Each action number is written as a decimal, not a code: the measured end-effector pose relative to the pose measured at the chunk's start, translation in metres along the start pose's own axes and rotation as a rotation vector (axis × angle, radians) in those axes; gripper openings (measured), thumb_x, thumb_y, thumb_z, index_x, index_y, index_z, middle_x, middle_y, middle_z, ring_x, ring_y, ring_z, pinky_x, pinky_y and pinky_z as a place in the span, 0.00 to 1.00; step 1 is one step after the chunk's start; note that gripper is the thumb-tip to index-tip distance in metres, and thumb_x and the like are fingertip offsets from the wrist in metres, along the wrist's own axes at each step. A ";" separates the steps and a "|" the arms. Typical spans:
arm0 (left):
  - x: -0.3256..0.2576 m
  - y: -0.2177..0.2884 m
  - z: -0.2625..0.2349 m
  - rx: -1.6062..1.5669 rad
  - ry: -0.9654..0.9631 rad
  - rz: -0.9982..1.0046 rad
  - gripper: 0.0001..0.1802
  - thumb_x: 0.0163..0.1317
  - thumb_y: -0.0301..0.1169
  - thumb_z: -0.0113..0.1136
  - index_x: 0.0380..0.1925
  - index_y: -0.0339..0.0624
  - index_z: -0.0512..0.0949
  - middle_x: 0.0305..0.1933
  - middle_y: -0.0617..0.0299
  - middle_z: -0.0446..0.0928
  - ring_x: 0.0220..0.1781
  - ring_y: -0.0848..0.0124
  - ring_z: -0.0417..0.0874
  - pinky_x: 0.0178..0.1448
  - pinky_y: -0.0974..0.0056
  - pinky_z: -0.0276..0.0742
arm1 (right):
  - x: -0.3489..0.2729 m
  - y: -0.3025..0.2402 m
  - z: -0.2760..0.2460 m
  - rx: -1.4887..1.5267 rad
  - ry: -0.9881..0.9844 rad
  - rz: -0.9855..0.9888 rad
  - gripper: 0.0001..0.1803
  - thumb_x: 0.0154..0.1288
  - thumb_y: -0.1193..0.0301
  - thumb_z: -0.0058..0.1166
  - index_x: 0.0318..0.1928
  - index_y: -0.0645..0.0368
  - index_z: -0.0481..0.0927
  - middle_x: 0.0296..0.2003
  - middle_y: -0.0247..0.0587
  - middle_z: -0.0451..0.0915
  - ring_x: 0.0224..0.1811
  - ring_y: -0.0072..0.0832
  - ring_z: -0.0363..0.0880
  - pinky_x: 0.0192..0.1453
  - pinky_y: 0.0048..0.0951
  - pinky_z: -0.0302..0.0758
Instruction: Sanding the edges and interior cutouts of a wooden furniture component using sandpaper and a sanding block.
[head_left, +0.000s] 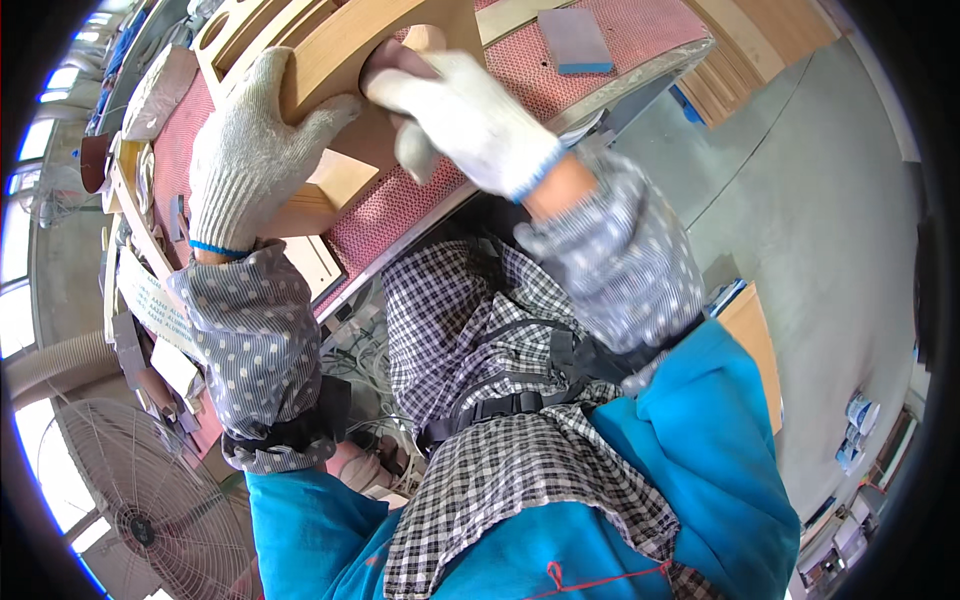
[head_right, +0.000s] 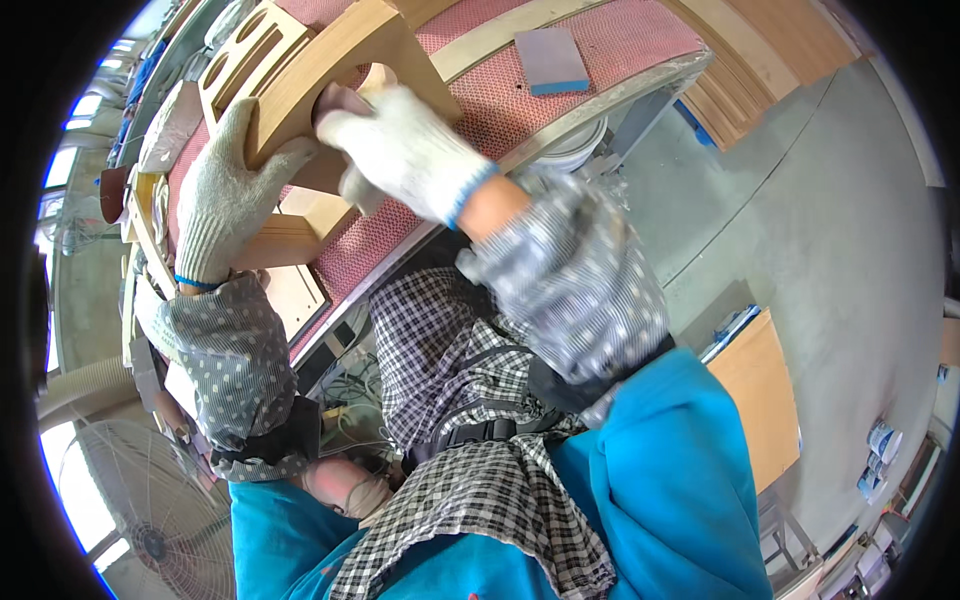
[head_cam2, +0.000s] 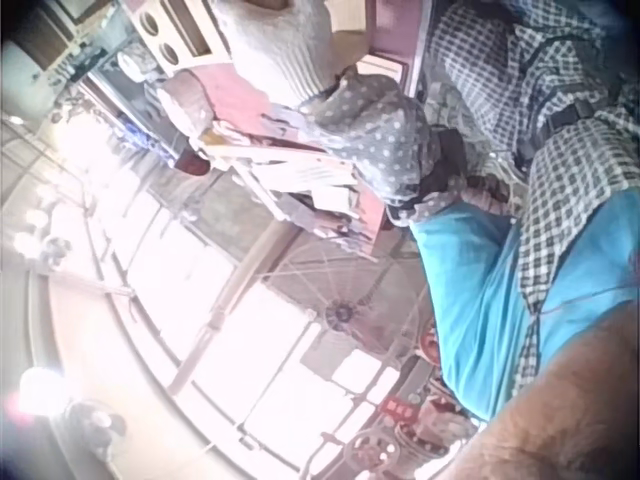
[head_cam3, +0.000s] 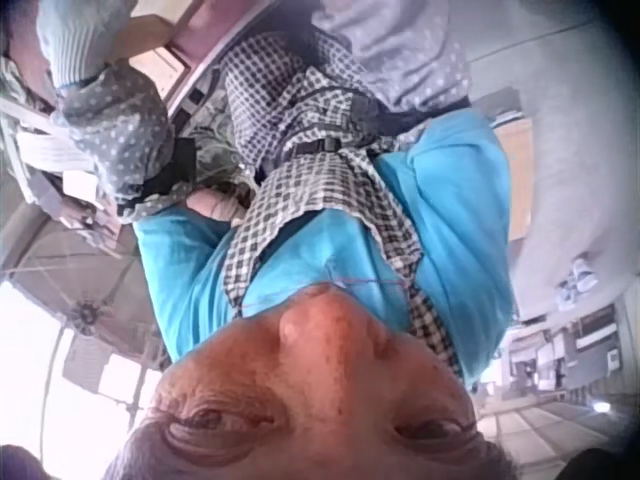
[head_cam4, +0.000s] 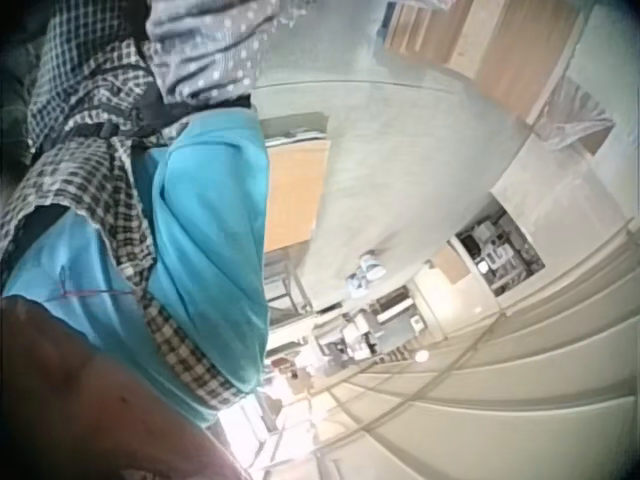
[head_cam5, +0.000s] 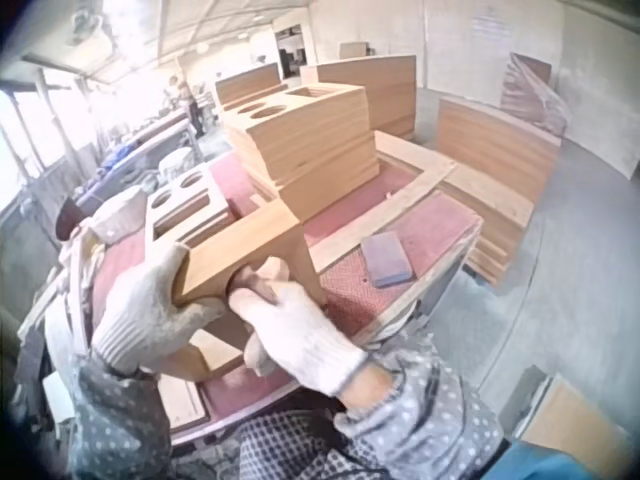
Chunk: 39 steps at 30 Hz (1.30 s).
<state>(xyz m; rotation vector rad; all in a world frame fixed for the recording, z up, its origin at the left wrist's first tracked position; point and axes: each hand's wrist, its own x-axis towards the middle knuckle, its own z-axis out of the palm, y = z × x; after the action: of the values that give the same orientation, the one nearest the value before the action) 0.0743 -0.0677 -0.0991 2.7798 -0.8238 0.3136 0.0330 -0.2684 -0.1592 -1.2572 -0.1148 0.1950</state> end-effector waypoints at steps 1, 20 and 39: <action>0.000 0.003 -0.004 0.005 0.002 -0.005 0.24 0.63 0.40 0.71 0.51 0.36 0.75 0.40 0.47 0.83 0.41 0.57 0.88 0.45 0.57 0.81 | -0.014 0.000 0.003 0.093 0.045 0.083 0.14 0.73 0.64 0.53 0.47 0.61 0.83 0.22 0.44 0.82 0.20 0.30 0.81 0.31 0.34 0.79; 0.003 0.004 -0.001 -0.013 -0.009 -0.046 0.25 0.63 0.40 0.71 0.53 0.37 0.75 0.43 0.45 0.83 0.42 0.55 0.88 0.46 0.56 0.81 | -0.001 0.026 0.005 0.846 -0.056 0.032 0.06 0.81 0.65 0.52 0.43 0.51 0.75 0.22 0.28 0.69 0.23 0.22 0.73 0.29 0.30 0.73; 0.001 0.007 -0.001 -0.039 -0.063 -0.111 0.30 0.63 0.43 0.71 0.59 0.39 0.73 0.48 0.43 0.84 0.50 0.52 0.88 0.49 0.54 0.83 | -0.001 0.013 0.006 0.521 0.023 -0.100 0.08 0.77 0.66 0.53 0.42 0.58 0.78 0.19 0.37 0.79 0.19 0.29 0.80 0.27 0.32 0.79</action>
<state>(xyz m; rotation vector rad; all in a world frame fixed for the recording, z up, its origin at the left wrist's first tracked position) 0.0713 -0.0733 -0.0970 2.7981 -0.6789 0.1888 0.0299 -0.2597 -0.1694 -0.7332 -0.0984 0.1130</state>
